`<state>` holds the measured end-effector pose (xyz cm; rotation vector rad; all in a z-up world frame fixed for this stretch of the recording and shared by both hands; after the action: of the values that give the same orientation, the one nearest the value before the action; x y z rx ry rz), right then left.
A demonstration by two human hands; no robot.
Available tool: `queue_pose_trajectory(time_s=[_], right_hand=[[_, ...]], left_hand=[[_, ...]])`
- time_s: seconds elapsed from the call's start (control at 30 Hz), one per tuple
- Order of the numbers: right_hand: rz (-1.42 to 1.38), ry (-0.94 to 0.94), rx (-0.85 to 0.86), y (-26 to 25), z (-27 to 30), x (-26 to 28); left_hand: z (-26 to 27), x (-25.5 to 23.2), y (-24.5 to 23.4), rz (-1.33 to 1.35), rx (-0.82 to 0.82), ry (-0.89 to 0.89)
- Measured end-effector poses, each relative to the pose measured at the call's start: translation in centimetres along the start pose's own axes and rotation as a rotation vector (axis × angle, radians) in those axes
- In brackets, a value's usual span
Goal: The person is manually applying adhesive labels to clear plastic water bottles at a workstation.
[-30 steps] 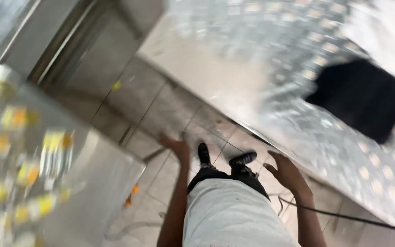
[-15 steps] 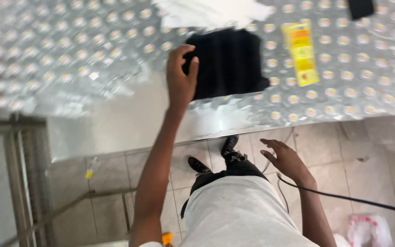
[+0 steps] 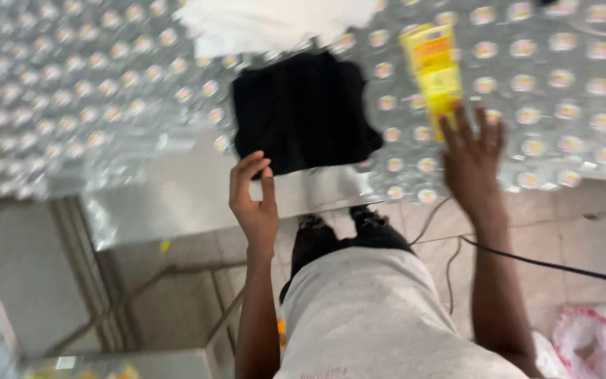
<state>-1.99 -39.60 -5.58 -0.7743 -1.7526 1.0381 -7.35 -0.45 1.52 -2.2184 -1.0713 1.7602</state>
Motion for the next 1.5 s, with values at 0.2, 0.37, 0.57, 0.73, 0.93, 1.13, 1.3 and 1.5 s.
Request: queue_pose_trajectory(time_s=[0.2,0.37,0.57,0.73,0.93,1.13,1.3,1.5], right_hand=[[0.019,-0.161,0.050,1.4,1.7,-4.1],[-0.331,-0.169,-0.065,-1.3,0.7,1.9],[-0.338,0.071,-0.221,1.9,-0.2,5.5],[-0.226,0.473,-0.502,-0.8,6.1,5.9],[-0.887,0.641,-1.131,-4.0,7.8,9.7],[-1.035,0.601,-1.067,-2.9,8.7,10.0],[-1.049,0.622,-1.056,-3.9,8.9,8.0],[-1.035,0.604,-0.982,-5.2,6.7,5.8]], left_hand=[[1.3,11.0,-11.5,-0.228,-0.206,-0.271],[-2.7,23.3,-18.0,-0.387,-0.244,-0.359],[-11.0,34.0,-21.1,-0.605,-0.162,-0.270],[-10.2,43.1,-18.5,-0.647,-0.174,-0.222],[-5.1,34.1,-16.9,-0.414,-0.009,-0.027],[-6.3,29.8,-18.6,-0.222,-0.180,-0.343],[-6.9,20.5,-21.9,-0.164,-0.329,-0.295],[-10.7,11.9,-16.2,0.062,-0.268,-0.029]])
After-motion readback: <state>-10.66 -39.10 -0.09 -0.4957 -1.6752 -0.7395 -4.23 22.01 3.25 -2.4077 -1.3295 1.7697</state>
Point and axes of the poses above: each hand's wrist, its own z-axis away from the middle knuckle, its own y-axis out of the palm, x = y × z, the point moved 4 cm from there along -z, towards the middle knuckle, and after that the axes turned 7 degrees about -z, right-handed, at the moved point
